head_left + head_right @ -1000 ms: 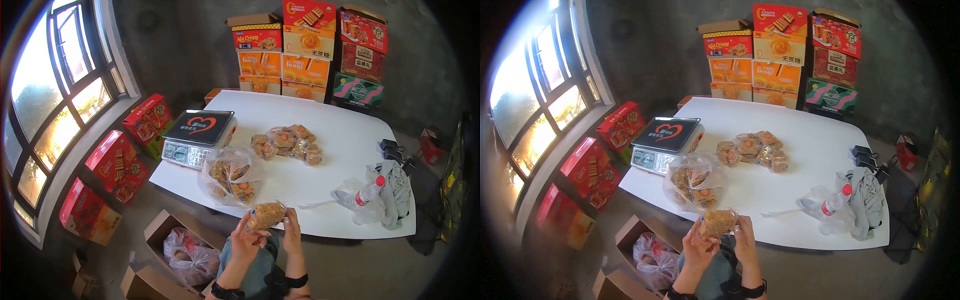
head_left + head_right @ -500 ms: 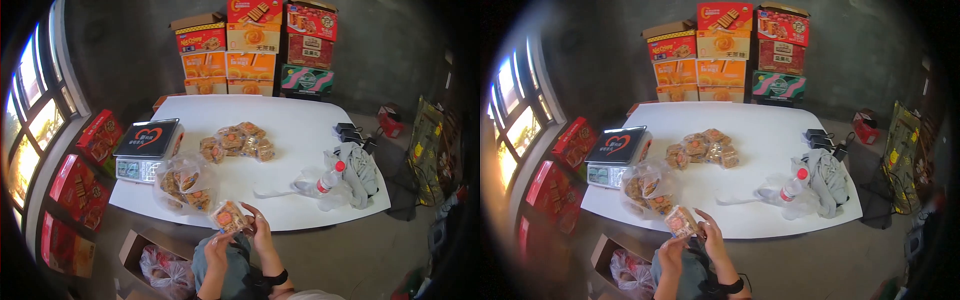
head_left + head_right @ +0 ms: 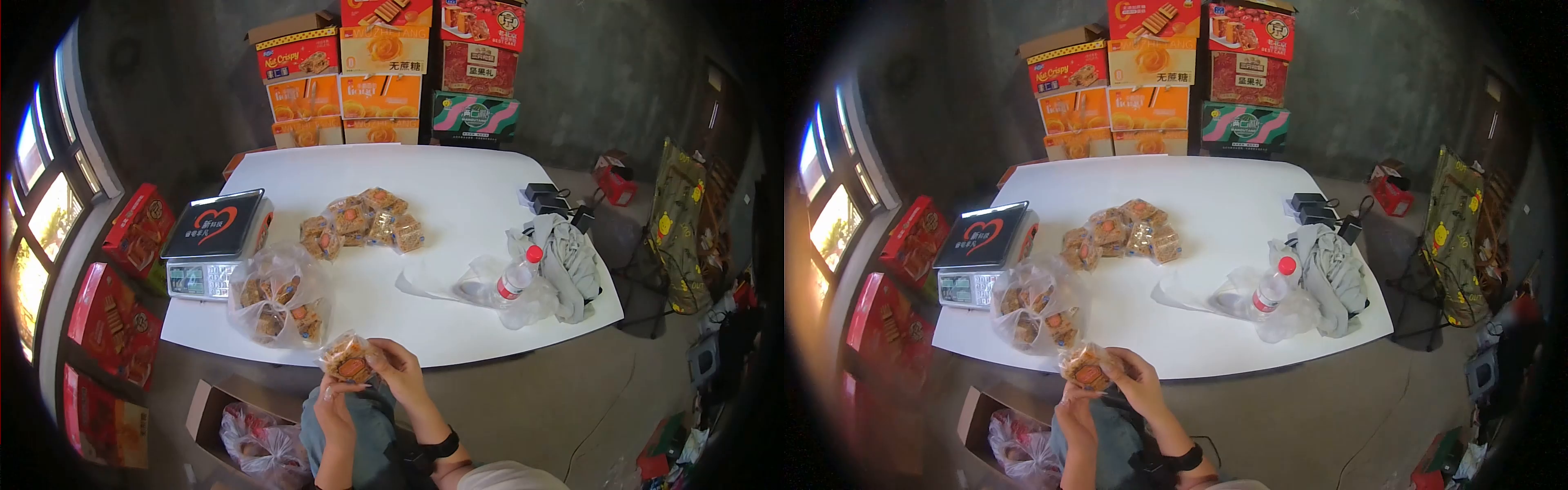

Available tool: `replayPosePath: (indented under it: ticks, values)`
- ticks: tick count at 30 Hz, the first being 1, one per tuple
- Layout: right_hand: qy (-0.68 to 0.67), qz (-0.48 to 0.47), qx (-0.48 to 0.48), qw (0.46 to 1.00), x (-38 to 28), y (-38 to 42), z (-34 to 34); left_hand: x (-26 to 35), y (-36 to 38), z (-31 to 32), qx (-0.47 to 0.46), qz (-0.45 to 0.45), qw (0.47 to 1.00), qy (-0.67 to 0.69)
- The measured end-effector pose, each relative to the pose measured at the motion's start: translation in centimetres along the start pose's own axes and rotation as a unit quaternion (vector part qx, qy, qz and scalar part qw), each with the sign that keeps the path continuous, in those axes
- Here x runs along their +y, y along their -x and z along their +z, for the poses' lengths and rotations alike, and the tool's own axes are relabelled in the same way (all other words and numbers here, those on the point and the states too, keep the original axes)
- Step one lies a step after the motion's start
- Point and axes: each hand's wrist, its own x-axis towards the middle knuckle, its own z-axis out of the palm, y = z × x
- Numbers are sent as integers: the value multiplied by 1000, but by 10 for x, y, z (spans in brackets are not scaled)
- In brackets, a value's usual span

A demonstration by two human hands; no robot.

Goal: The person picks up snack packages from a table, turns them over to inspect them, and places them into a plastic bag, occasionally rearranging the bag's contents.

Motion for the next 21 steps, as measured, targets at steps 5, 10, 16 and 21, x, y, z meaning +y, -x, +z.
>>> replayPosePath:
  ticks: [5, 10, 16, 21]
  values:
    - [-30, 6, 58, 998, 5, -2, -5, 0, -5, -3, 82, 62, 995, -1]
    - [-56, -28, 99, 993, 4, -5, -5, 11, 2, 5, 55, 120, 973, -189]
    - [-72, -27, 111, 991, 10, -5, -9, 75, 4, 54, -148, 357, 864, -323]
    - [-129, -97, 98, 982, 2, 2, -3, 58, -8, 47, 13, 298, 884, -361]
